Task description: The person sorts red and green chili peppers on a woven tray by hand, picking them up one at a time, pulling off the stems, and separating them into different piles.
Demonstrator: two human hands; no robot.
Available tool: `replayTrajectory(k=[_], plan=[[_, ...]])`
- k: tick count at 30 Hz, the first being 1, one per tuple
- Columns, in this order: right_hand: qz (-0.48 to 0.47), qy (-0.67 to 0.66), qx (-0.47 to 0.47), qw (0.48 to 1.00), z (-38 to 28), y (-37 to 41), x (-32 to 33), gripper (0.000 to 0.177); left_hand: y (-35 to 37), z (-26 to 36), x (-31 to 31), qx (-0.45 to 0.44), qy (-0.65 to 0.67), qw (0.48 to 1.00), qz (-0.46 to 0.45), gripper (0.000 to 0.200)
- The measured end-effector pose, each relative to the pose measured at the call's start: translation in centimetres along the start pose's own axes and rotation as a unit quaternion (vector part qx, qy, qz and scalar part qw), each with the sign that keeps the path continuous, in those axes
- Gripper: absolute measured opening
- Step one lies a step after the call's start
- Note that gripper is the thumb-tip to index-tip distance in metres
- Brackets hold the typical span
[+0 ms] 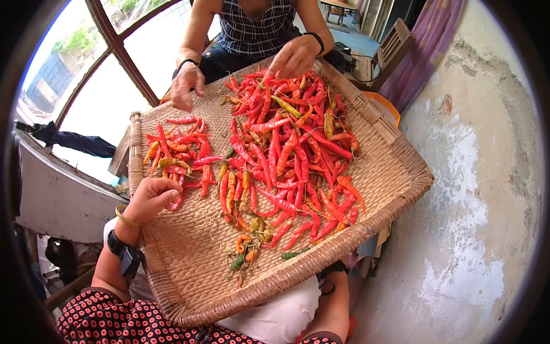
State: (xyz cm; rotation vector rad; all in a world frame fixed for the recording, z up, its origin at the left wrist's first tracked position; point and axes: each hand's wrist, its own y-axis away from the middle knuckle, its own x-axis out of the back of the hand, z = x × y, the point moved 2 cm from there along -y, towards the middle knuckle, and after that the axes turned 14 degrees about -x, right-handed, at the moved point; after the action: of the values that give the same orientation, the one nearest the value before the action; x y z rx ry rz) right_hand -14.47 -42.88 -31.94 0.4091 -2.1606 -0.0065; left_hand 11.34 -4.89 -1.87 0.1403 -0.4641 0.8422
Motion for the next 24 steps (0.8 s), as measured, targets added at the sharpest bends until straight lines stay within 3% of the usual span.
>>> replayTrajectory(k=[8, 12, 18, 20, 22, 23, 24], plan=[[-0.02, 0.026, 0.012, 0.999, -0.2, -0.5, 0.8, 0.03, 0.2, -1.2, 0.2, 0.004, 0.037, 0.999, 0.013, 0.013], [-0.01, 0.029, 0.052, 0.998, -1.0, -0.9, 2.2, 0.029, 0.2, -0.6, 0.5, -0.023, -0.03, 0.999, -0.01, 0.014], [0.053, -0.019, 0.16, 0.985, -6.3, 0.3, 9.7, 0.029, 0.4, 0.2, 0.7, -0.163, -0.073, 0.984, 0.001, 0.013], [0.028, -0.124, 0.076, 0.989, -9.0, 3.0, 13.4, 0.029, 1.2, 1.7, 1.4, -0.142, 0.016, 0.989, 0.04, 0.013], [0.036, -0.141, 0.081, 0.986, -9.8, 4.2, 15.7, 0.03, 3.6, 7.5, 4.2, -0.347, -0.118, 0.908, 0.205, 0.014], [0.049, -0.127, 0.107, 0.985, -11.7, 5.8, 17.4, 0.029, 5.6, 10.3, 5.5, -0.397, -0.139, 0.877, 0.232, 0.018], [0.062, -0.114, 0.135, 0.982, -13.0, 6.8, 18.4, 0.028, 7.7, 12.4, 6.8, -0.48, -0.105, 0.827, 0.273, 0.037]])
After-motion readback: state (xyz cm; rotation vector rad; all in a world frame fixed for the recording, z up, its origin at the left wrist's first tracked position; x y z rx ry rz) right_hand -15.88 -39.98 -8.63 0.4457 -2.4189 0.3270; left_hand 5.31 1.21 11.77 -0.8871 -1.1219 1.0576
